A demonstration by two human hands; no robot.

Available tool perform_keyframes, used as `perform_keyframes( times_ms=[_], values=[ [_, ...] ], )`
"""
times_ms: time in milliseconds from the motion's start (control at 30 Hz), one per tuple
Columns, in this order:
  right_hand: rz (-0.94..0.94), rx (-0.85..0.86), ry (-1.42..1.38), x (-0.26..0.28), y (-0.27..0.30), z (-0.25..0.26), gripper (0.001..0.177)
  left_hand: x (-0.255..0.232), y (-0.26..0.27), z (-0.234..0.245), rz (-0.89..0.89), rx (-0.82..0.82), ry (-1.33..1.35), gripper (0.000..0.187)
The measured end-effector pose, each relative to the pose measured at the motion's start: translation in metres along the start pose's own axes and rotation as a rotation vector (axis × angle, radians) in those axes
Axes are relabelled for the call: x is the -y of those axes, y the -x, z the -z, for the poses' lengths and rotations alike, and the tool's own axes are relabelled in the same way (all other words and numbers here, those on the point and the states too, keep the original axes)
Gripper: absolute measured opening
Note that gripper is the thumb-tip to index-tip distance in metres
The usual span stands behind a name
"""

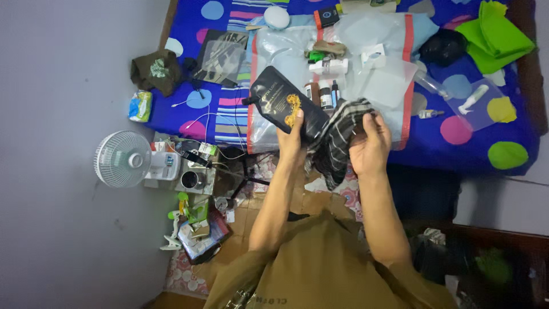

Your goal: The person sits on the floor beside a bed, picks up plastic bottles and a jar from the bed, opens and repositions them, wraps the bottles in a plaid cloth, and handles a black pouch and a phone among the cluttered belongings.

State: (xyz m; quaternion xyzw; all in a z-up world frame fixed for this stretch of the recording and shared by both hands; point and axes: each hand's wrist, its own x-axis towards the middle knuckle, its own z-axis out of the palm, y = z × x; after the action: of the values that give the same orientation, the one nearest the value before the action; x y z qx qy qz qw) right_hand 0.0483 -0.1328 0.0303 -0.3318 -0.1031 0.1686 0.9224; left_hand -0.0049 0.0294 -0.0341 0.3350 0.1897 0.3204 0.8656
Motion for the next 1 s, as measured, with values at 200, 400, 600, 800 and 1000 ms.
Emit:
perform_keyframes(
  times_ms=[200,400,600,800,1000],
  values=[
    [0.448,0.694,1.188,0.004,0.016,-0.054,0.029,0.008,-0.002,0.020,0.212,0.319,0.139,0.078],
    [0.650,0.839,1.747,0.003,0.008,-0.060,0.046,-0.006,0.012,0.013,0.372,0.362,0.191,0.088],
    [0.620,0.634,1.584,0.006,-0.029,-0.059,0.054,-0.008,0.033,-0.008,0.253,0.549,-0.282,0.099],
    [0.641,0.694,1.589,-0.021,-0.022,-0.074,0.054,-0.013,0.033,-0.002,0.500,0.381,-0.127,0.085],
    [0.499,0.863,1.674,-0.029,0.012,-0.069,0.057,-0.030,0.015,0.023,0.410,0.519,0.137,0.073]
  ],
)
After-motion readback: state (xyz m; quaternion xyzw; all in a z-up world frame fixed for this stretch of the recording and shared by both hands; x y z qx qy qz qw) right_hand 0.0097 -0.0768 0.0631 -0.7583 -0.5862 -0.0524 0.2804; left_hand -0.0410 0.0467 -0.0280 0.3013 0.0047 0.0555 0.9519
